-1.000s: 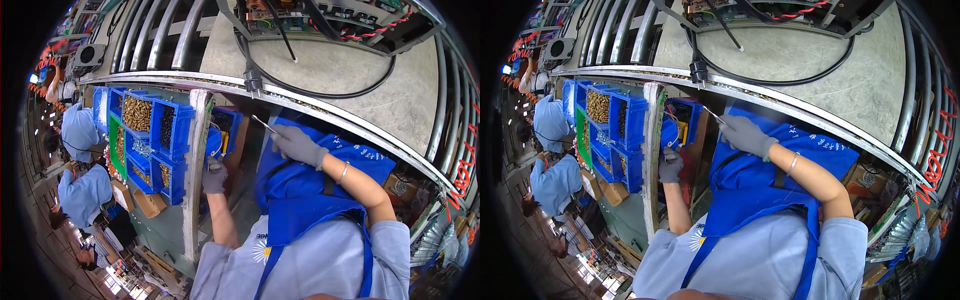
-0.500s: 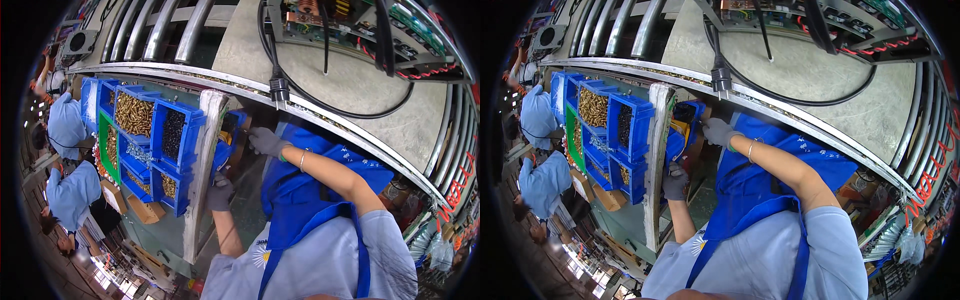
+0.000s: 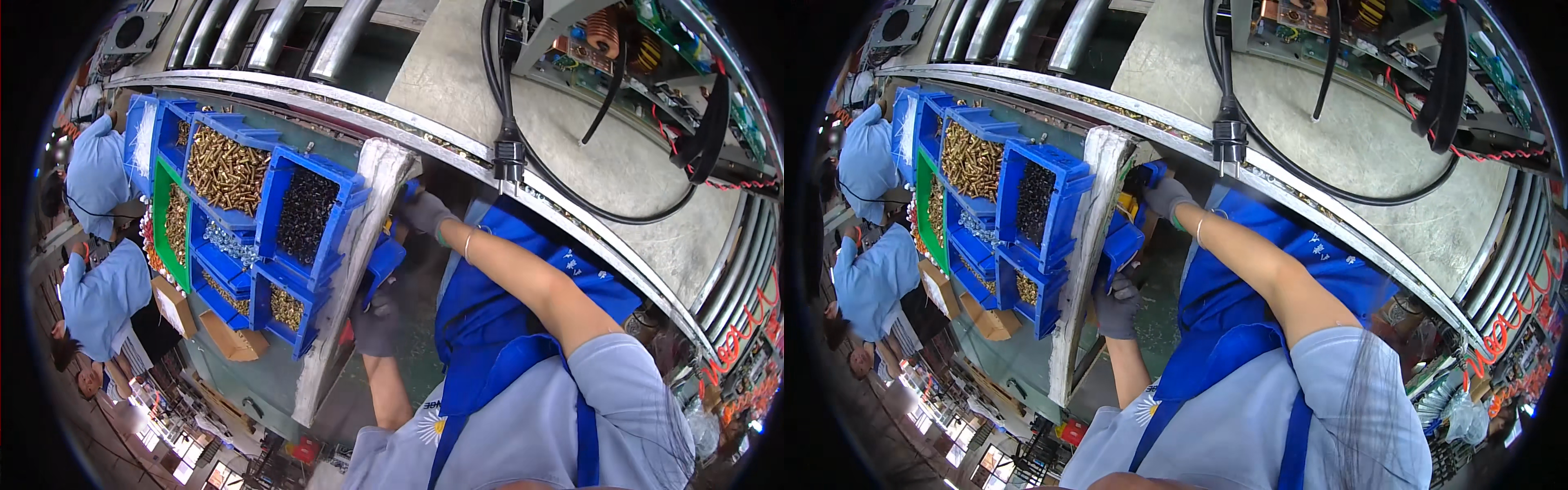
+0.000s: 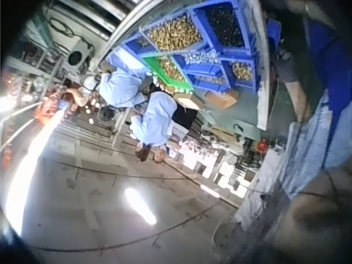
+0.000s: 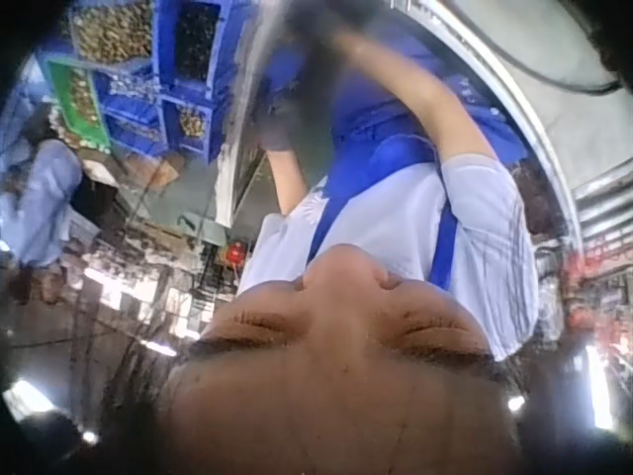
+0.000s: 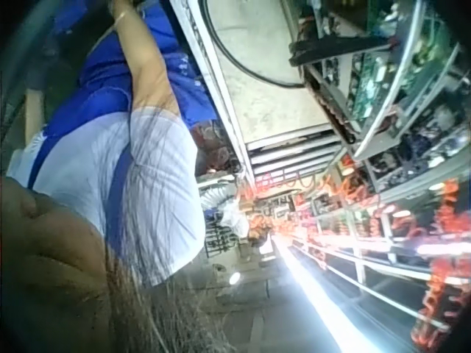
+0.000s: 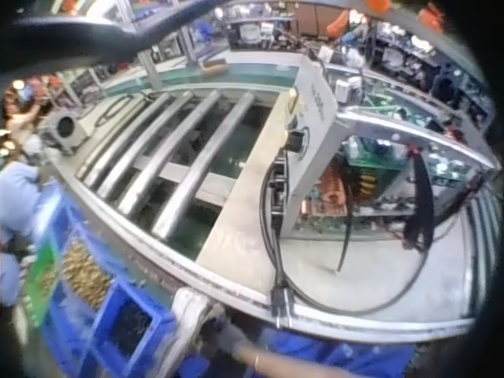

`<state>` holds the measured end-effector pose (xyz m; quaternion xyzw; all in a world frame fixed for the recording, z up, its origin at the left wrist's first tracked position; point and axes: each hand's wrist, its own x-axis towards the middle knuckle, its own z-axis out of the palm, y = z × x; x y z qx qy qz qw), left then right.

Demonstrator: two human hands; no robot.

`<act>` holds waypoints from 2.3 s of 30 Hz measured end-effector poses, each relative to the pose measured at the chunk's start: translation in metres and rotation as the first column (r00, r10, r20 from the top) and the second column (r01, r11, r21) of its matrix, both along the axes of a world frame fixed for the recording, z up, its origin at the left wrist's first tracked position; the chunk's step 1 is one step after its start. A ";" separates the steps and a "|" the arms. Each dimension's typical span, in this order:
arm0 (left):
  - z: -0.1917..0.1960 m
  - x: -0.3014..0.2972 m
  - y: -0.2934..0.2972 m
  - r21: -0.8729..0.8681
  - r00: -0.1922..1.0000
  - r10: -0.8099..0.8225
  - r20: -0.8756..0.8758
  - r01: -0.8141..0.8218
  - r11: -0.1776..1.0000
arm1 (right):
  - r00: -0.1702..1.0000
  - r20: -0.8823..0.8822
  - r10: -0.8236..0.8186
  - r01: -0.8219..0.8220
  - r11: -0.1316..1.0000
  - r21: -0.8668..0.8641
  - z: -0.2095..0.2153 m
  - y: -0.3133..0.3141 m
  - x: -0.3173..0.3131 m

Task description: The person uses a pneumatic screwdriver to fasten screws onto a circuit board assembly mounted on a workbench. They repeatedly pick up screws from blue bins, position them on the board, and drive them in. The person also adjusts wires and components on the board during the process.

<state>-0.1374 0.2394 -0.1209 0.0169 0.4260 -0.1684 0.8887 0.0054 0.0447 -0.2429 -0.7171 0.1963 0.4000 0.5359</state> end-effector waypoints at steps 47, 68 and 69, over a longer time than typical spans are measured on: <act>-0.070 0.119 -0.087 0.378 0.992 0.080 0.096 -0.110 0.919 | 0.892 -0.289 -0.348 0.444 0.554 0.704 0.020 -0.013 0.014; -0.117 0.063 -0.033 0.746 0.478 -0.675 -0.562 -0.059 -0.663 | 0.157 0.381 0.911 -0.654 0.385 -0.651 0.054 -0.020 0.065; -0.116 0.066 -0.029 0.755 0.490 -0.674 -0.552 -0.047 -0.654 | 0.152 0.355 0.922 -0.666 0.361 -0.653 0.054 -0.019 0.066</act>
